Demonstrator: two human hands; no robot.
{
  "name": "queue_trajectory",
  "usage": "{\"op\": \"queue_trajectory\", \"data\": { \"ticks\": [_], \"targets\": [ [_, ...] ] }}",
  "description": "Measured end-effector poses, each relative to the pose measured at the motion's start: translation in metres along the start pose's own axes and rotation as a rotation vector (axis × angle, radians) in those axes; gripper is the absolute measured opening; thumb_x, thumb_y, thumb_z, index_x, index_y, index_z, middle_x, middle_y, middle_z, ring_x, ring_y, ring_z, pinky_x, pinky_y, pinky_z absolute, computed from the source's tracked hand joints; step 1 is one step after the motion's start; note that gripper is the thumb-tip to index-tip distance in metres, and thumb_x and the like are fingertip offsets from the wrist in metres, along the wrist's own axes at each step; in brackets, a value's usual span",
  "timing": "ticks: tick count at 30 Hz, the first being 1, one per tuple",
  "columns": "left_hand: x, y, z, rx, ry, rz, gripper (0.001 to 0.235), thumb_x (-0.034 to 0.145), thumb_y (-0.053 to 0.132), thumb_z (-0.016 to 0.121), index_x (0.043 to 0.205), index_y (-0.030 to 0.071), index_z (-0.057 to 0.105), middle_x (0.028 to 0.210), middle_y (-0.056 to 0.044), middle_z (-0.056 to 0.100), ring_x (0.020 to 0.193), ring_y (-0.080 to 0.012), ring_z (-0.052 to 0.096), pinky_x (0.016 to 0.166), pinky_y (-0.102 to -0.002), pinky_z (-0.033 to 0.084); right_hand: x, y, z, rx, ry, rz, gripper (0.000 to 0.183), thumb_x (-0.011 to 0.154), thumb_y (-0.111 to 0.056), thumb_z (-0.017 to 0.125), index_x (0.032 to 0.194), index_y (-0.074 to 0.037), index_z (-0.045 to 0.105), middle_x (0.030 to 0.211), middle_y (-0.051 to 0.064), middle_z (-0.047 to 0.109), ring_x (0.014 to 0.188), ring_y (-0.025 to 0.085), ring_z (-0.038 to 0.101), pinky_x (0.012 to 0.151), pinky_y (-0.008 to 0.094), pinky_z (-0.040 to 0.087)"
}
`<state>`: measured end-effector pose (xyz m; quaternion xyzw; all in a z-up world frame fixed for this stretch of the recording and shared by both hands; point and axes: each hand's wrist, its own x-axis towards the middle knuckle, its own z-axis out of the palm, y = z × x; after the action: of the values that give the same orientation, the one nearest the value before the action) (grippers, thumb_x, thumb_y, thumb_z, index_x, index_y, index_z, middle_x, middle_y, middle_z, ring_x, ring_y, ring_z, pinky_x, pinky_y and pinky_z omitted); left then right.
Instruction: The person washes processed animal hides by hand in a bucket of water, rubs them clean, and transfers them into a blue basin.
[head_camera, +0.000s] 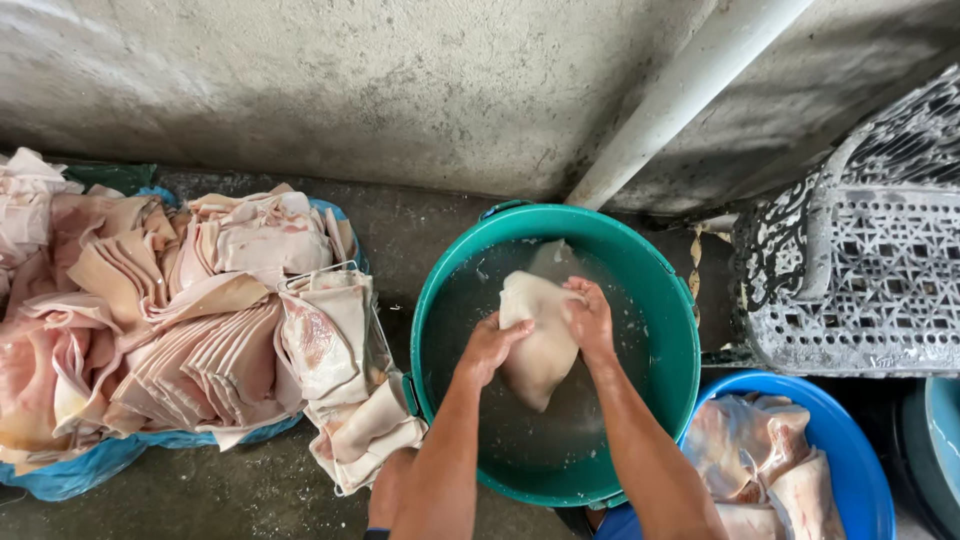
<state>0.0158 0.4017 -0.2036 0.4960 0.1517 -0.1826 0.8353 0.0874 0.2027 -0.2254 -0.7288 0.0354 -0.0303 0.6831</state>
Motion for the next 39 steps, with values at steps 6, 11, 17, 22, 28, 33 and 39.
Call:
{"op": "queue_trajectory", "data": {
  "ticks": [6, 11, 17, 22, 28, 33, 39],
  "targets": [
    [0.044, -0.062, -0.026, -0.327, 0.234, -0.257, 0.044, 0.095, 0.04, 0.065, 0.129, 0.012, 0.066, 0.12, -0.006, 0.073, 0.106, -0.0191, 0.069, 0.093, -0.036, 0.053, -0.058, 0.005, 0.04, -1.101, -0.355, -0.166, 0.055, 0.101, -0.039, 0.05, 0.145, -0.006, 0.049, 0.159, 0.023, 0.035, 0.146, 0.039, 0.033, 0.116, 0.058, 0.026],
    [0.04, -0.055, -0.048, -0.575, 0.164, -0.322, 0.073, 0.096, 0.069, 0.044, 0.123, 0.005, 0.066, 0.104, -0.013, 0.074, 0.088, -0.0259, 0.073, 0.08, -0.039, 0.059, -0.09, -0.047, 0.067, -0.969, -0.859, -0.502, 0.073, 0.104, -0.043, 0.044, 0.155, 0.008, 0.035, 0.165, 0.024, 0.025, 0.154, 0.04, 0.024, 0.122, 0.059, 0.014],
    [0.047, -0.063, -0.031, -0.843, 0.019, -0.278, 0.077, 0.096, 0.079, 0.05, 0.112, 0.005, 0.06, 0.074, -0.007, 0.064, 0.058, -0.0224, 0.061, 0.056, -0.037, 0.05, -0.066, -0.058, 0.073, -0.352, -0.297, 0.157, 0.065, 0.106, -0.043, 0.033, 0.155, -0.001, 0.038, 0.15, 0.022, 0.055, 0.14, 0.036, 0.05, 0.125, 0.044, 0.033],
    [0.053, -0.051, -0.041, -0.636, 0.042, -0.21, 0.071, 0.095, 0.066, 0.053, 0.123, 0.002, 0.063, 0.096, -0.012, 0.068, 0.08, -0.0279, 0.064, 0.072, -0.043, 0.053, -0.102, -0.042, 0.055, -0.713, -0.81, -0.218, 0.063, 0.108, -0.038, 0.036, 0.157, 0.001, 0.033, 0.163, 0.024, 0.033, 0.15, 0.039, 0.031, 0.122, 0.046, 0.021],
    [0.026, -0.036, -0.007, -0.708, -0.123, -0.306, 0.066, 0.092, 0.052, 0.057, 0.137, 0.004, 0.058, 0.127, -0.017, 0.07, 0.118, -0.0352, 0.065, 0.099, -0.05, 0.055, -0.026, -0.041, 0.065, -1.241, -0.489, -0.027, 0.071, 0.103, -0.05, 0.041, 0.16, -0.009, 0.031, 0.165, 0.015, 0.029, 0.154, 0.032, 0.024, 0.127, 0.048, 0.021],
    [0.026, -0.044, -0.029, -0.921, 0.015, -0.119, 0.072, 0.088, 0.063, 0.053, 0.137, 0.009, 0.056, 0.125, -0.015, 0.067, 0.115, -0.0349, 0.062, 0.094, -0.055, 0.054, -0.065, -0.034, 0.076, -1.193, -0.704, -0.416, 0.068, 0.104, -0.042, 0.042, 0.16, -0.005, 0.03, 0.168, 0.019, 0.025, 0.152, 0.041, 0.02, 0.118, 0.065, 0.016],
    [0.043, -0.067, -0.03, -0.883, -0.146, -0.131, 0.049, 0.105, 0.046, 0.063, 0.134, 0.007, 0.057, 0.12, -0.013, 0.067, 0.108, -0.0324, 0.066, 0.096, -0.05, 0.054, -0.043, -0.023, 0.041, -1.208, -0.705, -0.299, 0.063, 0.108, -0.042, 0.037, 0.158, -0.003, 0.034, 0.165, 0.02, 0.031, 0.153, 0.038, 0.026, 0.119, 0.057, 0.019]
  ]
}}
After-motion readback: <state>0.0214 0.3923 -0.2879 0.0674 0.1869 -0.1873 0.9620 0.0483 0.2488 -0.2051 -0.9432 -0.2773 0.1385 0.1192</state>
